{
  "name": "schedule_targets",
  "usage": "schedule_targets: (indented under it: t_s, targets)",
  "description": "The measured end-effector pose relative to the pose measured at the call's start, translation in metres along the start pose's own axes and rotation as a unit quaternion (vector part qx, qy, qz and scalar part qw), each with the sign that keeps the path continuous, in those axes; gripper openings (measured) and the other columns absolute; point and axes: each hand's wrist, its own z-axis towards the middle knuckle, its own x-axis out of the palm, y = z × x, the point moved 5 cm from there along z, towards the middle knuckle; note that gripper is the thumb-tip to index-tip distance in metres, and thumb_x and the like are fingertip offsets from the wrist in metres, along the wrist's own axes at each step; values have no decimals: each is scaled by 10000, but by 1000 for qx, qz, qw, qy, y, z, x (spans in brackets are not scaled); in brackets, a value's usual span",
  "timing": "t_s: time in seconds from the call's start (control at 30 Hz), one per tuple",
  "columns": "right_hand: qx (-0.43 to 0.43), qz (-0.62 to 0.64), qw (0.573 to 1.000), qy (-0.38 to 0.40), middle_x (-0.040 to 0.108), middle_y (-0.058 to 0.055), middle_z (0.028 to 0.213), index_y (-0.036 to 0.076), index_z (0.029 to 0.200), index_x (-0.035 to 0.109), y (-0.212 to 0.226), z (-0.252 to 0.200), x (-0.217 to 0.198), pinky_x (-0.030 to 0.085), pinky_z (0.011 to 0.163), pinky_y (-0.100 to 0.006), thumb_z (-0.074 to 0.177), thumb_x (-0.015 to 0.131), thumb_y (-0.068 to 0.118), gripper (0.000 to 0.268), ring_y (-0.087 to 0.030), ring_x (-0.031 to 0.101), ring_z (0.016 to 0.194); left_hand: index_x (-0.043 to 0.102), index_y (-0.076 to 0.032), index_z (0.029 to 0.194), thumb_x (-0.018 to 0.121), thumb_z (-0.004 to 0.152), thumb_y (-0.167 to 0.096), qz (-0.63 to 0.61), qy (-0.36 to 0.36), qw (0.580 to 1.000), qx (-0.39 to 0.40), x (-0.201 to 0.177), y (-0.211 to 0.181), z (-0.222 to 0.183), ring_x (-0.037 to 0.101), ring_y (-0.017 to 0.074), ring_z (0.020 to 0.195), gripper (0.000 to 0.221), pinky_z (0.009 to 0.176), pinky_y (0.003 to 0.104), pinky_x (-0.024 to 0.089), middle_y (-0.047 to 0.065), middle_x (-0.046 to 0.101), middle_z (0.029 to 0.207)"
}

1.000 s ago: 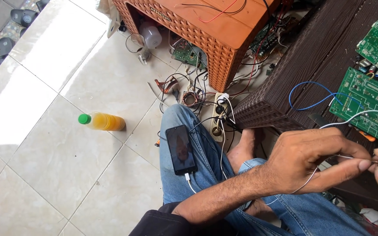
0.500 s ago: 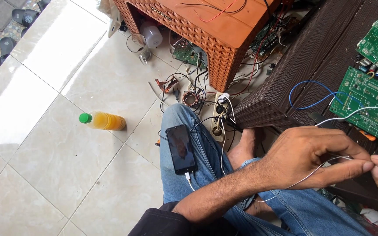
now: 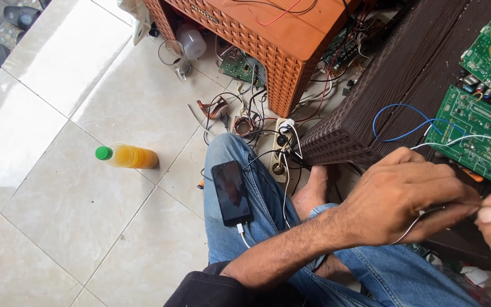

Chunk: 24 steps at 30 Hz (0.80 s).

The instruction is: Stripping insulation from wires and soldering them onto a circuit board for electronic repair.

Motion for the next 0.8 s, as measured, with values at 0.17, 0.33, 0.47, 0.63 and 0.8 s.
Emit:
schedule_targets:
  t_s: [0.17, 0.33, 0.47, 0.63, 0.8]
  targets:
    - [69, 134, 988, -25, 538, -70, 1003, 32, 1098, 560, 54, 13, -7, 451, 781, -245, 1044, 579, 141, 123, -150, 572, 742, 610, -132, 1162, 471, 1138, -258, 27, -14, 996, 80, -8, -8, 10, 603, 235, 903, 189, 966, 364, 417, -1, 600, 957]
    - [59, 239, 969, 33, 546, -94, 637, -5, 960, 591, 80, 28, -8, 528, 612, -299, 979, 608, 43, 54, -177, 574, 574, 625, -27, 1070, 524, 1103, -116, 23, -43, 991, 125, -14, -20, 21, 568, 244, 773, 139, 891, 404, 448, 49, 605, 903]
    - [22, 246, 968, 52, 573, -68, 590, 22, 846, 607, 83, 35, -10, 518, 582, -280, 964, 594, 91, 138, -153, 575, 546, 642, -39, 1052, 562, 1080, -84, 19, -51, 989, 135, -11, -23, 25, 617, 240, 787, 96, 911, 391, 469, 62, 657, 958]
    - [48, 318, 945, -53, 532, -127, 730, -32, 1001, 580, 54, 43, -30, 519, 556, -338, 987, 603, 36, 73, -208, 540, 569, 637, -64, 1006, 665, 1010, -21, -34, -68, 993, 91, -15, -23, 30, 660, 182, 812, 51, 899, 363, 473, 30, 703, 942]
    - [-148, 68, 984, -68, 731, -90, 982, 8, 1052, 713, 117, 32, -53, 592, 747, -259, 926, 687, 99, 158, -177, 731, 797, 664, -98, 1002, 650, 1022, -144, -63, -48, 997, 24, -12, -21, 32, 630, 145, 791, 52, 946, 342, 453, 4, 726, 955]
